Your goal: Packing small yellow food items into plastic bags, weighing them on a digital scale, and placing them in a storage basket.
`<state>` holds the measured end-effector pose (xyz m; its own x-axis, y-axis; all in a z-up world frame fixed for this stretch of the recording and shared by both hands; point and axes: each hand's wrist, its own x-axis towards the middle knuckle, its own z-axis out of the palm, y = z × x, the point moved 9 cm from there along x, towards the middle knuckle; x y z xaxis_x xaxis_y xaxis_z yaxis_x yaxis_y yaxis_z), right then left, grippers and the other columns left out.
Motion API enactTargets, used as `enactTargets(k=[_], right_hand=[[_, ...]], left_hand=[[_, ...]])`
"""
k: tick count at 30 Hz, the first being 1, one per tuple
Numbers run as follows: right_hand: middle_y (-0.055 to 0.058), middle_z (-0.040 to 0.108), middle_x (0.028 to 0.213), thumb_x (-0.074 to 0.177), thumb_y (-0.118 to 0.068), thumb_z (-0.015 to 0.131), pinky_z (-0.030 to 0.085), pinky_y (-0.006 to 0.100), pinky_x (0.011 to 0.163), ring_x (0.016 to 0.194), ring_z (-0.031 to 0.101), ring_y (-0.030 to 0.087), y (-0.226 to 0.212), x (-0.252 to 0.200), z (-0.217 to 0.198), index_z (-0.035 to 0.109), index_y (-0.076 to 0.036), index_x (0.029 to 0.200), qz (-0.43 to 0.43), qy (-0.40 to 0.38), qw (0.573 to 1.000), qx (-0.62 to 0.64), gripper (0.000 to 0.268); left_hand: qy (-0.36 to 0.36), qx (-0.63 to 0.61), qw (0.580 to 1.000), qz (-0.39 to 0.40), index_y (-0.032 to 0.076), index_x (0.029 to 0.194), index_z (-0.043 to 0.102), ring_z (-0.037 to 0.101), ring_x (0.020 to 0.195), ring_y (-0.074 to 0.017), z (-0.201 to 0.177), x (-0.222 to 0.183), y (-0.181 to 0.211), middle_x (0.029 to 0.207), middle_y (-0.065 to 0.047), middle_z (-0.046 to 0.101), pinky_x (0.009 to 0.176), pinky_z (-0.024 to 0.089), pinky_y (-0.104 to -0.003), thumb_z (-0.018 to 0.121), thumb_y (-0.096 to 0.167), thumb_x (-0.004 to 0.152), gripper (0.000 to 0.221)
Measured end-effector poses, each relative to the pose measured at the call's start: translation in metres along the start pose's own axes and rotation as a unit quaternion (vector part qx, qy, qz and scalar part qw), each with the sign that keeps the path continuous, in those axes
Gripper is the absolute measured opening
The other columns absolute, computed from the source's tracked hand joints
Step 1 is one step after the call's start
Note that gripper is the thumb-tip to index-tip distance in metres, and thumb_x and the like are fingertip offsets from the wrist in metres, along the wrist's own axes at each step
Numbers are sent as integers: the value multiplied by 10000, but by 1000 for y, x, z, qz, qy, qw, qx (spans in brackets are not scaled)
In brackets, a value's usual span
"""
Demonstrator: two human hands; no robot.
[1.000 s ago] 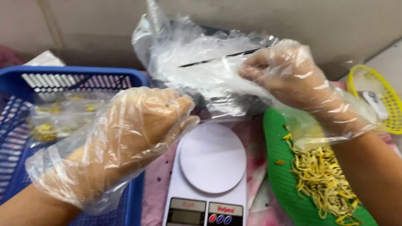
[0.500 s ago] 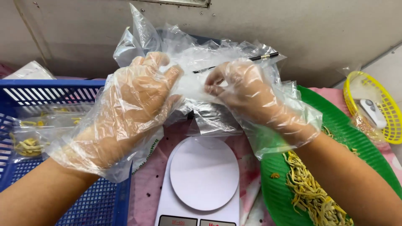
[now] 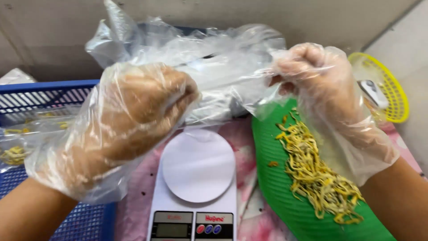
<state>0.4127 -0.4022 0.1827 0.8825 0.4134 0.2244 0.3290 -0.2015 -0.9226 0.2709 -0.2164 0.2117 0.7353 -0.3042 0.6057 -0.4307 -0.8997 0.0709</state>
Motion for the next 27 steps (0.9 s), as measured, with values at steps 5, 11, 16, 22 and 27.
enactTargets(k=[5, 11, 16, 22, 27], right_hand=[[85, 694, 781, 829, -89, 705, 438, 242, 601, 735, 671, 173, 58, -37, -79, 684, -28, 784, 101, 125, 976, 148, 78], [151, 724, 872, 884, -56, 638, 525, 230, 551, 934, 802, 263, 119, -86, -151, 472, -134, 717, 147, 152, 965, 156, 248], [92, 703, 837, 882, -96, 657, 561, 192, 608, 696, 668, 142, 152, -112, -168, 676, 26, 1102, 200, 125, 932, 276, 253], [-35, 635, 765, 939, -110, 685, 573, 194, 614, 651, 609, 50, 164, -116, -165, 673, -4, 1240, 227, 138, 920, 288, 320], [-1, 572, 814, 989, -231, 695, 495, 229, 635, 716, 558, 97, 153, -115, -169, 593, -79, 932, 116, 121, 964, 204, 192]], left_hand=[[22, -37, 993, 107, 118, 748, 518, 506, 474, -196, 24, 6, 89, 619, -8, 523, 378, 404, -405, 663, 87, 1049, 335], [19, -192, 978, 85, 114, 907, 593, 604, 618, -246, 32, 29, 138, 760, -34, 629, 557, 455, -415, 644, 154, 1038, 146], [67, -103, 966, 229, 86, 897, 630, 593, 689, -209, 71, 1, 197, 888, -78, 667, 560, 440, -360, 612, 31, 1027, 142], [6, -53, 957, 286, 143, 798, 552, 456, 591, -195, 117, -14, 225, 699, -8, 469, 525, 349, -351, 550, 28, 1016, 247], [-25, -10, 961, 274, 197, 818, 593, 561, 594, -197, 128, -3, 212, 714, 8, 551, 545, 449, -353, 610, 148, 1011, 200]])
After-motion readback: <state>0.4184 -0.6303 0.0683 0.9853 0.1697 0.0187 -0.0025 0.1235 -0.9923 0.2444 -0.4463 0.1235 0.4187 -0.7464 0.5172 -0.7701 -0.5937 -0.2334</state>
